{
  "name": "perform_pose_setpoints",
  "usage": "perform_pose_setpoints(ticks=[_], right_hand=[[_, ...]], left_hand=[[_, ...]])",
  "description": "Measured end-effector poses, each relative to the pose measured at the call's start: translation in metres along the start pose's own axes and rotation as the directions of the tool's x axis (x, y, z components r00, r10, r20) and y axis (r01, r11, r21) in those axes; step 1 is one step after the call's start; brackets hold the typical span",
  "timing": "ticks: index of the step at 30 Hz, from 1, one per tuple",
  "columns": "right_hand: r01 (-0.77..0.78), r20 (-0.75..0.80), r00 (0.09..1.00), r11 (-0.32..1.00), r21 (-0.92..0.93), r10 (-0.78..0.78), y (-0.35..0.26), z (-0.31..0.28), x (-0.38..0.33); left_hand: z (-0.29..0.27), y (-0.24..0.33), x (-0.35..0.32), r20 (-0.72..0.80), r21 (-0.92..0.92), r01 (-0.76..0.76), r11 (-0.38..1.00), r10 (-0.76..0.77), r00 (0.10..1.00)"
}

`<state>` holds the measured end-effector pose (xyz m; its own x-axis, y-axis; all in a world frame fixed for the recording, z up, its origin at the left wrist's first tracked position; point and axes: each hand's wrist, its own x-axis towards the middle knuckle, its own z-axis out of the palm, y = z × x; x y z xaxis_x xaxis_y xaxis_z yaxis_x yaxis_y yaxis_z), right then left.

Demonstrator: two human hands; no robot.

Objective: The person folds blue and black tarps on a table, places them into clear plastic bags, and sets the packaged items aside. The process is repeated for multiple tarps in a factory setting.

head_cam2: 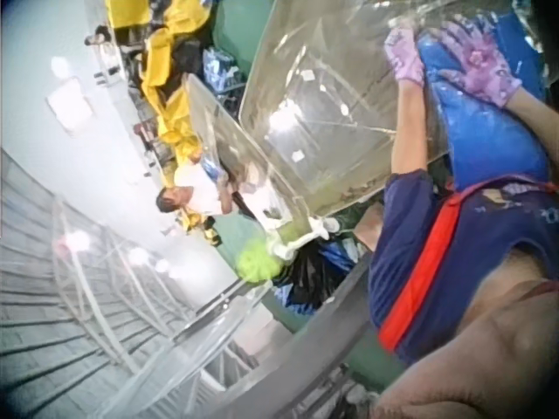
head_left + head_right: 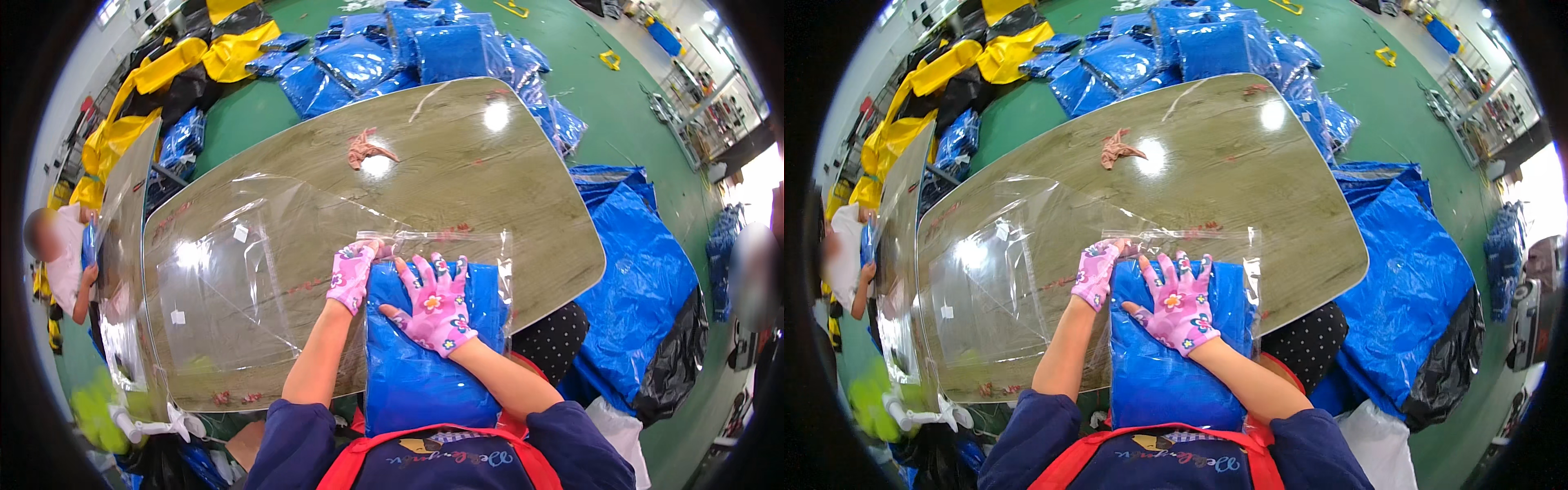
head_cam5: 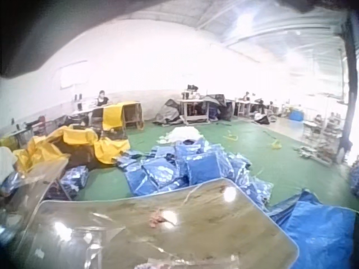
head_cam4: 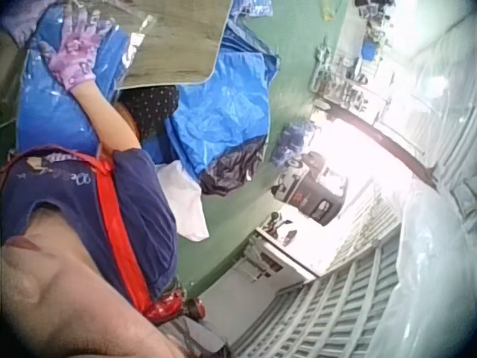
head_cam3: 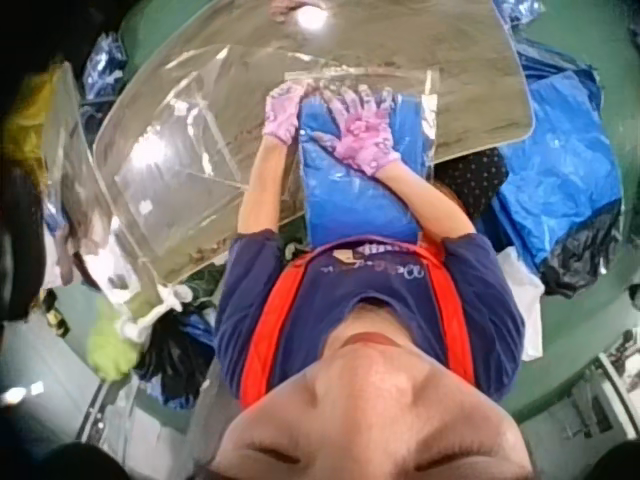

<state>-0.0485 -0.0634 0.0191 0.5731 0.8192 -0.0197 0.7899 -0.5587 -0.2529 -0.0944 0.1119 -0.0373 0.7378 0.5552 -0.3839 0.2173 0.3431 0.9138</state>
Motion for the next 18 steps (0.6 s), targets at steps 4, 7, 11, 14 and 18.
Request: perform_pose_setpoints(ticks=[4,7,11,14,18], right_hand=[[0.035,-0.072,0.997,0.983,0.182,-0.022,0.015,-0.002,0.034],[0.260,-0.209,0.950,0.958,0.124,-0.231,0.012,-0.016,0.079],[0.502,-0.134,0.849,0.860,-0.097,-0.511,0.012,-0.040,0.109],[0.594,0.009,0.801,0.794,-0.126,-0.598,0.005,-0.074,0.112],[0.333,0.015,0.943,0.933,-0.140,-0.334,0.036,-0.106,0.146]], left_hand=[[0.002,0.016,-0.012,0.031,-0.174,0.103,0.979,-0.100,0.995],[0.000,0.032,-0.017,0.072,-0.014,-0.024,1.000,0.025,0.997],[-0.002,0.053,-0.026,0.138,0.239,-0.183,0.954,0.153,0.978],[-0.006,0.060,-0.037,0.178,0.336,-0.311,0.889,0.264,0.948],[0.003,0.096,-0.069,0.124,0.162,-0.187,0.969,0.168,0.978]])
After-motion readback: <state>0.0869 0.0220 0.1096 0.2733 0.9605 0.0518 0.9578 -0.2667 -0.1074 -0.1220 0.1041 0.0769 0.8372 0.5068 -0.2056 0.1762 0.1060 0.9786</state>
